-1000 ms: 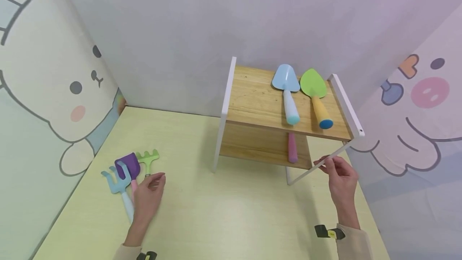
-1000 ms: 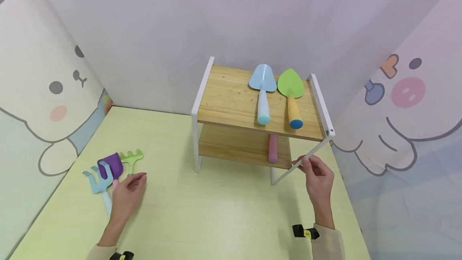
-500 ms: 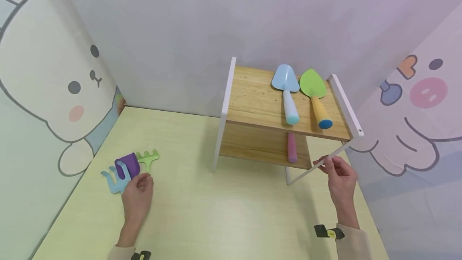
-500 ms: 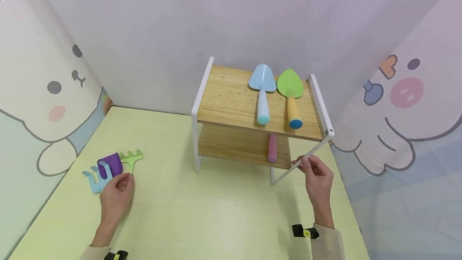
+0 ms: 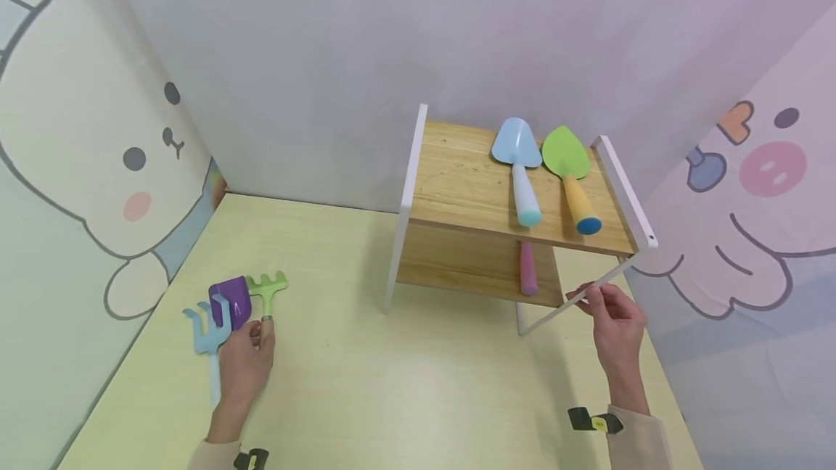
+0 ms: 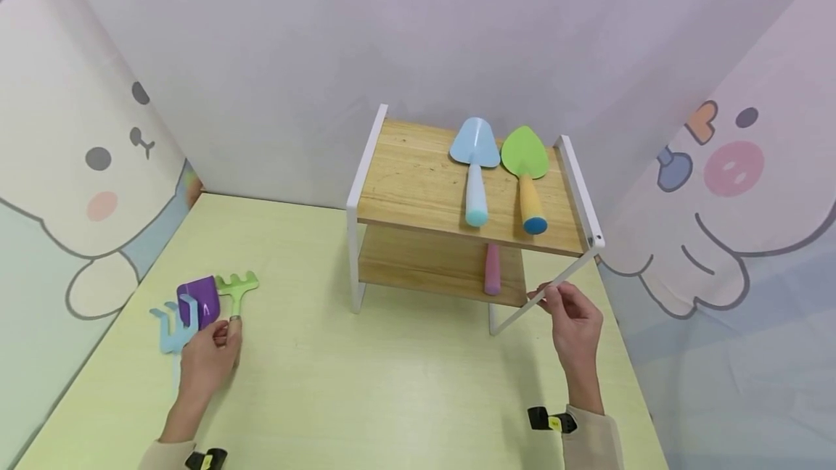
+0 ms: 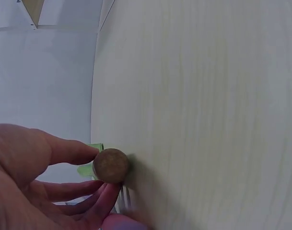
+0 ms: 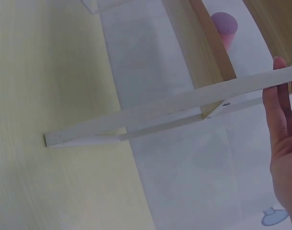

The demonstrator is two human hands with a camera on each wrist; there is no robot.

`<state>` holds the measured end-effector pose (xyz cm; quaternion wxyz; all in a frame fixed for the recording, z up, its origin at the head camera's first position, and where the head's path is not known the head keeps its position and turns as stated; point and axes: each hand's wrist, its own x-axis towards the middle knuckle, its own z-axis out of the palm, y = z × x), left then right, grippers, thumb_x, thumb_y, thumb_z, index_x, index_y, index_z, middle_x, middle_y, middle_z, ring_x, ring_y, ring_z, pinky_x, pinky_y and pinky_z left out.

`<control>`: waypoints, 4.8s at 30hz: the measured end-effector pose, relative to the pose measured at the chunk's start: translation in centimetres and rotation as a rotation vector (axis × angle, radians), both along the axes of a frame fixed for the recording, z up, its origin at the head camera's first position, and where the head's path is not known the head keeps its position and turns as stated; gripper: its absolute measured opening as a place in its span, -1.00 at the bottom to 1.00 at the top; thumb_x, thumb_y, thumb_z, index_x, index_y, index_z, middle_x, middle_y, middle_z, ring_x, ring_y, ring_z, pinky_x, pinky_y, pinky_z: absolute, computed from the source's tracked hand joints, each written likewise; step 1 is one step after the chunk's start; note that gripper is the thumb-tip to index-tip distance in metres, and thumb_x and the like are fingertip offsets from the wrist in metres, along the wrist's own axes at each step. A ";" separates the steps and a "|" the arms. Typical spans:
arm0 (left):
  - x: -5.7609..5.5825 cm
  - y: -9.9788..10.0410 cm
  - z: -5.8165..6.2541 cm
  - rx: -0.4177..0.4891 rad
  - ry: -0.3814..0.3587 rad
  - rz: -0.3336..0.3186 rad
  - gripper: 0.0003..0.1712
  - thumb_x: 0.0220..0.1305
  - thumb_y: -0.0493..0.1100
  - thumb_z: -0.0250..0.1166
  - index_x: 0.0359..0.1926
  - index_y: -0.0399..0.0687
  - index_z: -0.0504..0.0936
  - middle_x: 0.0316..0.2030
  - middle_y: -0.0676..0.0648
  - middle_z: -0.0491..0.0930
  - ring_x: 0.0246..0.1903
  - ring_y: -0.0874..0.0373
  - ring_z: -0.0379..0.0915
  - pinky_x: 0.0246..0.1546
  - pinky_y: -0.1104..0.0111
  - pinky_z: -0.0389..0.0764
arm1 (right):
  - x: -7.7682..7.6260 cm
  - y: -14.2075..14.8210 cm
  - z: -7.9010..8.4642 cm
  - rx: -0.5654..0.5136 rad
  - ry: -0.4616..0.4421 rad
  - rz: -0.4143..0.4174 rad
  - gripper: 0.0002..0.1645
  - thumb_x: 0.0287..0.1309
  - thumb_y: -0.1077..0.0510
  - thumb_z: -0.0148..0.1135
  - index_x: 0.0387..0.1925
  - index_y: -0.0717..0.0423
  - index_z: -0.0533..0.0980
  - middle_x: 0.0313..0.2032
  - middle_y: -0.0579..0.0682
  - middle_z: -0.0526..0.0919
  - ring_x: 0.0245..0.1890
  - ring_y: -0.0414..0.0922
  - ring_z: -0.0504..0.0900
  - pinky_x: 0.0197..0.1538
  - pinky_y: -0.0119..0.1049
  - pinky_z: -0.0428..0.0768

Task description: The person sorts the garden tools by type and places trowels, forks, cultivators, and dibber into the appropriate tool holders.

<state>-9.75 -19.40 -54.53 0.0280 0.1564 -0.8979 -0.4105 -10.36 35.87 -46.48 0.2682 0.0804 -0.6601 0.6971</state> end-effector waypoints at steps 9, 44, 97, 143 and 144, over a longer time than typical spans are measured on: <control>-0.1 -0.7 0.1 0.012 -0.099 -0.097 -0.43 0.49 -0.13 0.14 0.18 -0.66 0.48 -0.10 -0.47 0.68 -0.04 -0.34 0.64 0.04 -0.11 0.62 | 0.1 0.0 0.0 0.007 -0.016 -0.017 -0.87 0.39 0.55 0.06 -0.19 0.66 0.49 -0.28 0.04 0.77 -0.28 -0.15 0.80 -0.12 -0.32 0.71; 1.9 0.9 0.6 0.443 -0.316 -0.046 -0.18 0.35 0.17 0.38 0.45 -0.17 0.38 0.23 -0.22 0.60 -0.06 0.17 0.68 0.13 0.26 0.43 | 0.1 0.1 -0.1 0.016 -0.029 -0.019 -0.86 0.39 0.53 0.07 -0.14 0.65 0.51 -0.28 0.03 0.76 -0.27 -0.15 0.80 -0.10 -0.31 0.71; 6.4 7.2 3.2 0.693 0.044 -0.172 -0.49 0.24 -0.29 0.48 0.21 -0.17 0.60 0.10 -0.25 0.63 -0.13 0.12 0.70 -0.20 0.30 0.75 | -0.1 0.0 0.0 0.004 -0.008 -0.009 -0.85 0.40 0.54 0.05 -0.16 0.69 0.48 -0.29 0.03 0.76 -0.28 -0.16 0.81 -0.11 -0.32 0.71; 5.1 13.4 7.2 0.782 0.041 -0.564 -0.54 0.29 -0.22 0.47 0.19 -0.01 0.62 0.11 -0.16 0.64 0.00 -0.11 0.69 -0.19 0.18 0.77 | -0.1 0.0 -0.2 0.025 -0.034 -0.030 -0.84 0.40 0.51 0.08 -0.15 0.68 0.49 -0.30 0.03 0.77 -0.29 -0.15 0.81 -0.13 -0.32 0.72; 5.0 13.5 7.3 0.778 0.042 -0.570 -0.54 0.29 -0.21 0.47 0.20 0.00 0.62 0.11 -0.15 0.64 0.00 -0.12 0.69 -0.19 0.19 0.77 | -0.1 0.0 -0.1 0.031 -0.040 -0.037 -0.83 0.40 0.50 0.09 -0.15 0.69 0.49 -0.30 0.03 0.76 -0.30 -0.15 0.80 -0.13 -0.32 0.72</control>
